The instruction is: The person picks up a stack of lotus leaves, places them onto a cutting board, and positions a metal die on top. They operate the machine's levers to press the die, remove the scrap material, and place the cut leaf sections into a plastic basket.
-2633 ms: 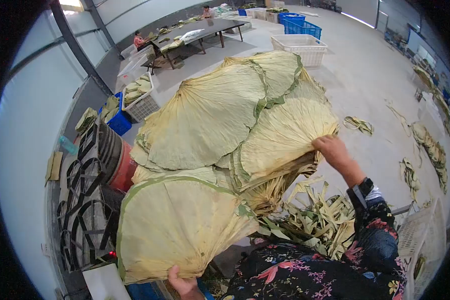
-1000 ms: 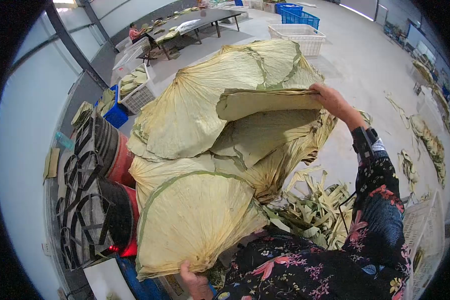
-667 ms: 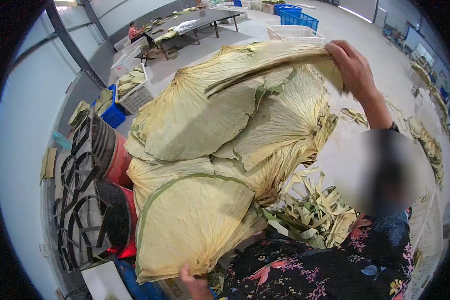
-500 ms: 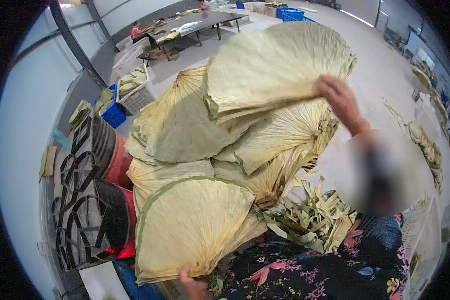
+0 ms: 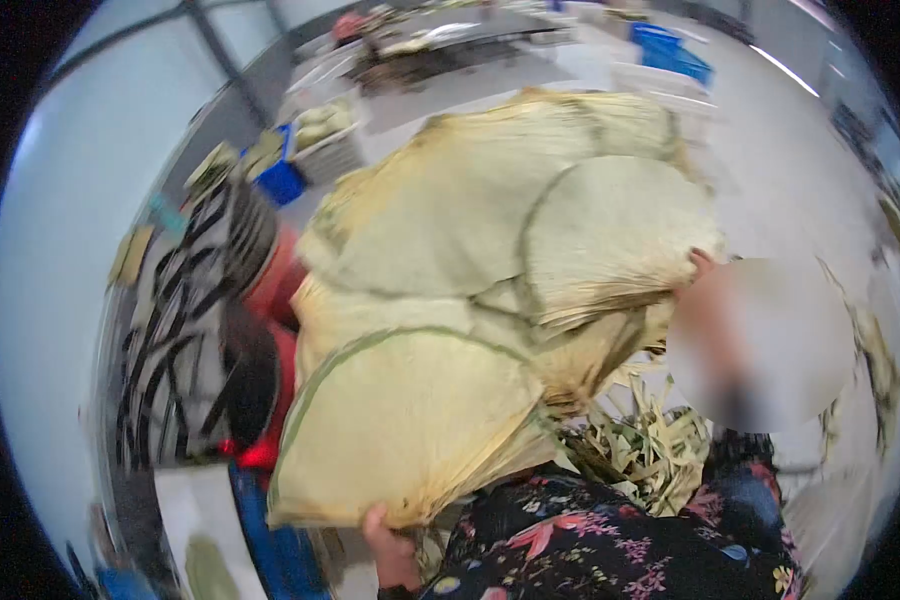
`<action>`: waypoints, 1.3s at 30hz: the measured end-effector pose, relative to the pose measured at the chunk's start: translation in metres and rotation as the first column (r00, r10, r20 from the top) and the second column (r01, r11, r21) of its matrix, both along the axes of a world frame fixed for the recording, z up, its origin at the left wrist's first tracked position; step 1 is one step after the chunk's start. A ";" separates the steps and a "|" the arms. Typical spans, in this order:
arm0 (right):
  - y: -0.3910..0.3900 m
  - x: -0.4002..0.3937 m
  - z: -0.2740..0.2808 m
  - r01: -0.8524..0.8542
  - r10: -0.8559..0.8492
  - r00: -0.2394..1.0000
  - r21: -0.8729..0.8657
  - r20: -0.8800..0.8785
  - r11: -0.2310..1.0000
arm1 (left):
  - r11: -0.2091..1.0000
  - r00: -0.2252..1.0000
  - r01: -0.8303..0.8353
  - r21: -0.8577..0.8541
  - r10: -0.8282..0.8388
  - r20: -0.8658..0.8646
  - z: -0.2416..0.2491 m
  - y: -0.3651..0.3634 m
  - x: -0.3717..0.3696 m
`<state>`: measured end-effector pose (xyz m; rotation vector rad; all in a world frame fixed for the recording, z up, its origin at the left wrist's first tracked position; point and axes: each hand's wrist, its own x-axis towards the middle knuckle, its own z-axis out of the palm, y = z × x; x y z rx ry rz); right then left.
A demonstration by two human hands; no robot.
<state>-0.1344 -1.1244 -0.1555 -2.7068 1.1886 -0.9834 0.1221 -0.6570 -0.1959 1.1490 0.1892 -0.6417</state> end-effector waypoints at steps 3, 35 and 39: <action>0.078 0.047 0.016 -0.264 0.243 0.964 0.256 0.110 0.930 | 0.992 0.981 -0.011 0.129 -0.015 0.194 -0.017 0.024 0.006; 0.491 0.330 0.052 -0.212 -0.180 0.417 -0.098 0.891 -0.972 | 0.488 0.368 -0.495 -0.719 0.867 0.335 0.098 0.227 -0.033; 0.542 0.358 0.037 -0.366 -0.007 0.065 0.017 0.998 -0.931 | 0.418 0.291 -0.532 -0.737 0.907 0.304 0.108 0.279 -0.026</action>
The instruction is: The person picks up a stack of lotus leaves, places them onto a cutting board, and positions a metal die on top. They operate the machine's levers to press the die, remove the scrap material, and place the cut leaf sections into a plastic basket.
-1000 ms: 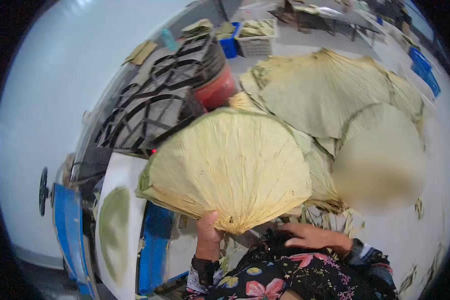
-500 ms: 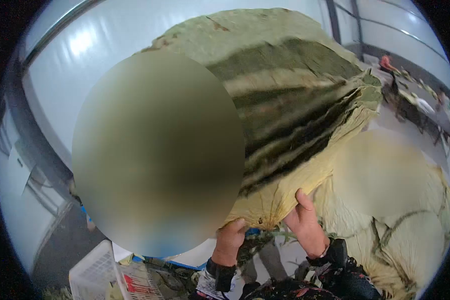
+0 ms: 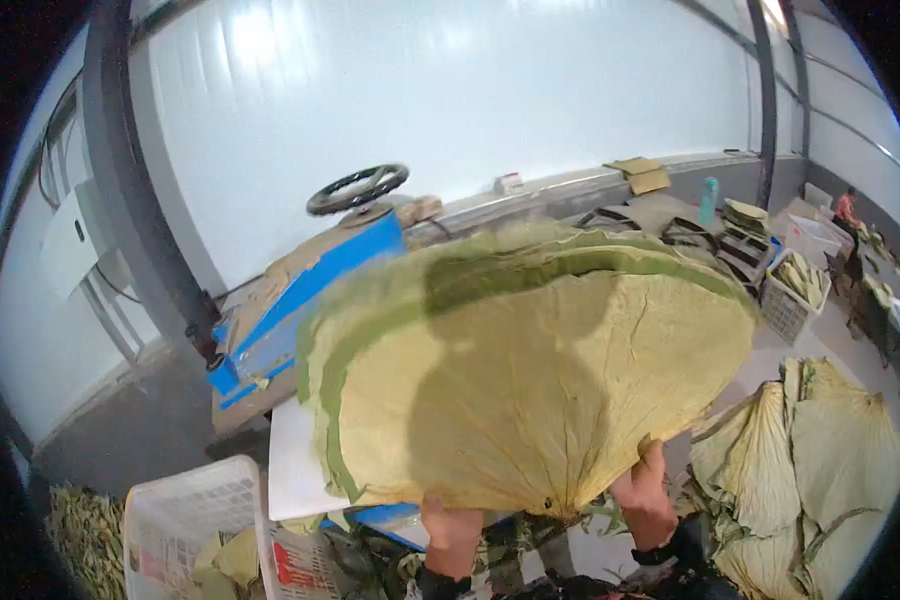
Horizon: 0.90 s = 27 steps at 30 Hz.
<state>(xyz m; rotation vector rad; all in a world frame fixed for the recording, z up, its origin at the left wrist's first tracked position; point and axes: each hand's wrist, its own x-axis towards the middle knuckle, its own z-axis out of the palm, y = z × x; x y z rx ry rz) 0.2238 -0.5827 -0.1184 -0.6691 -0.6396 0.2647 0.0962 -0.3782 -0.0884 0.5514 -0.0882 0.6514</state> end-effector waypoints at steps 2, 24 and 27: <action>0.027 -0.018 0.013 0.175 -0.161 0.984 -0.239 0.080 0.955 | 0.997 0.992 -0.066 0.045 0.070 -0.102 -0.008 0.011 -0.009; 0.139 0.070 0.021 0.193 -0.151 0.912 0.076 -0.381 0.978 | 0.783 0.779 -0.114 0.612 0.453 -0.434 0.023 0.184 -0.055; 0.145 0.094 0.006 0.163 -0.118 0.921 0.092 -0.370 0.982 | 0.792 0.824 -0.204 0.576 0.457 -0.336 -0.009 0.202 -0.043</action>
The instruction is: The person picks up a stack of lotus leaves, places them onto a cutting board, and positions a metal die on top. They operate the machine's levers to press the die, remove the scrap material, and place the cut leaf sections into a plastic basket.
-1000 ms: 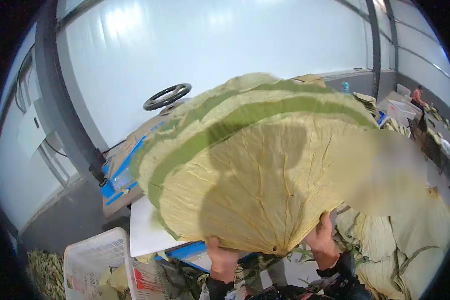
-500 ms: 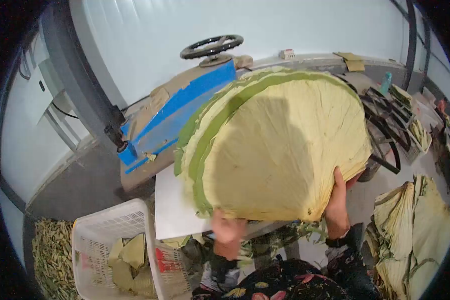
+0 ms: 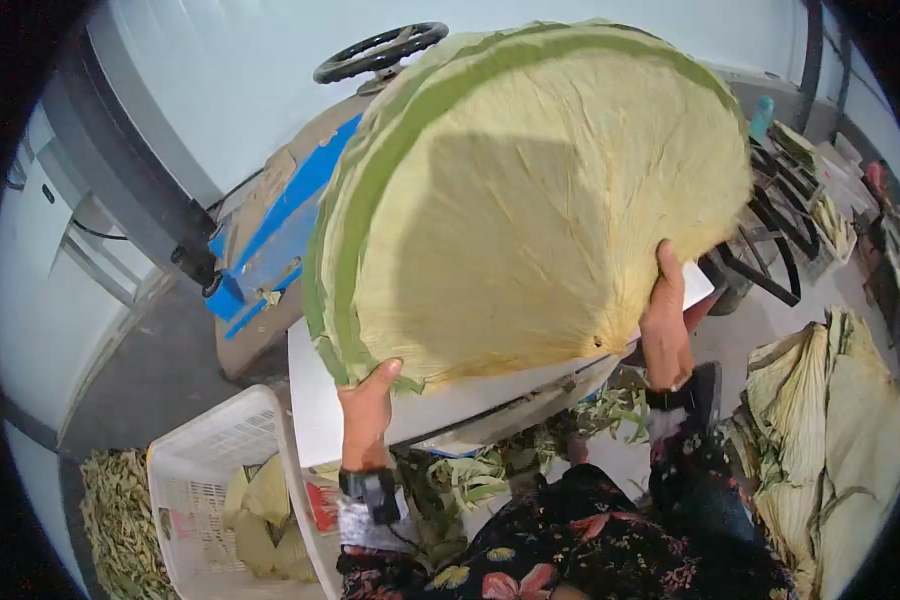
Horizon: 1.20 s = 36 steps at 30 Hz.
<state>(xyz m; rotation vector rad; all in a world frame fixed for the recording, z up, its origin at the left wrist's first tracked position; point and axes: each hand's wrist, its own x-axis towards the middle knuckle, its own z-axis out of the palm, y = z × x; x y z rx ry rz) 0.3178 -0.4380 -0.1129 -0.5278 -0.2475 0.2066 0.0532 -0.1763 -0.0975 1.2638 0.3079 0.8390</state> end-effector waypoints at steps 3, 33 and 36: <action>0.003 0.005 -0.047 -0.173 0.174 0.984 -0.043 0.032 0.984 | 0.996 0.996 -0.083 0.014 0.082 0.038 -0.055 0.006 0.001; 0.004 0.054 -0.047 -0.427 0.429 0.903 0.042 -0.036 0.903 | 0.979 0.982 -0.182 0.088 0.185 -0.022 -0.046 -0.016 0.027; 0.013 0.049 -0.057 -0.340 0.340 0.940 -0.025 -0.022 0.940 | 0.978 0.975 -0.169 0.125 0.185 -0.126 -0.063 -0.014 0.027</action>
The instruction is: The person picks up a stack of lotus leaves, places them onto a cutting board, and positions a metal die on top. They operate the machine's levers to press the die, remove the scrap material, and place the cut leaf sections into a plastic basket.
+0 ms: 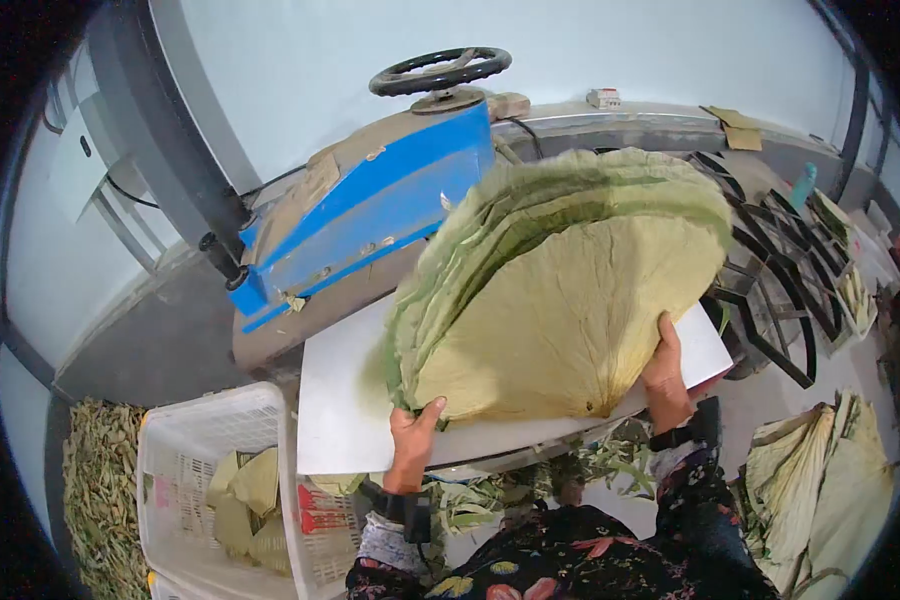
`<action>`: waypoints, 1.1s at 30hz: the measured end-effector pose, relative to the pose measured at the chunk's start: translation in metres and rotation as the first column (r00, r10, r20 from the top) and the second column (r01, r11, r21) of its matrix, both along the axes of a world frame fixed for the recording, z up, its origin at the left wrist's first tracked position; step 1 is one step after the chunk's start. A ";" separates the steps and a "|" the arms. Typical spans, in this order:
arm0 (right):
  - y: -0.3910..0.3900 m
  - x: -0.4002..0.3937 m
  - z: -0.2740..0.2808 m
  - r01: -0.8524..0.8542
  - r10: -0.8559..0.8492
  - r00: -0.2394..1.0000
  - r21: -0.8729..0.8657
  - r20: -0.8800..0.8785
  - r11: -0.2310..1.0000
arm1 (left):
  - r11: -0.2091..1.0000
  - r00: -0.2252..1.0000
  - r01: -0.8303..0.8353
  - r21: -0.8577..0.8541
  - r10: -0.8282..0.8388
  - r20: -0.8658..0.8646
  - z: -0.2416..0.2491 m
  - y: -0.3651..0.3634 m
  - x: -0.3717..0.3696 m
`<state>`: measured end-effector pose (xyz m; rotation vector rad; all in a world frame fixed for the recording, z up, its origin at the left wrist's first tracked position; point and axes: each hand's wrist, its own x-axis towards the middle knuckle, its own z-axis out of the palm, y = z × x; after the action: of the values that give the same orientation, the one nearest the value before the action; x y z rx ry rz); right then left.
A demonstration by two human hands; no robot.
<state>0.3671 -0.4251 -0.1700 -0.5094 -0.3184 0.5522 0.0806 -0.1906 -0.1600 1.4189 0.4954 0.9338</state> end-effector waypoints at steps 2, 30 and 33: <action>0.010 -0.007 0.006 0.080 -0.081 0.996 -0.037 -0.024 0.996 | 0.998 0.999 -0.036 -0.056 0.036 -0.001 0.010 0.002 0.003; 0.023 -0.065 0.018 0.352 -0.188 0.927 -0.575 0.325 0.739 | 0.987 0.788 0.159 0.030 -0.108 -0.607 0.029 0.106 -0.037; 0.037 -0.062 0.017 0.364 -0.162 0.921 -0.632 0.354 0.684 | 0.967 0.719 0.129 0.218 0.059 -0.692 0.016 0.131 -0.018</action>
<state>0.3055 -0.3882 -0.1527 -1.3579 -0.2832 0.2924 0.0630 -0.0594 -0.1437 2.0126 0.9294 0.3950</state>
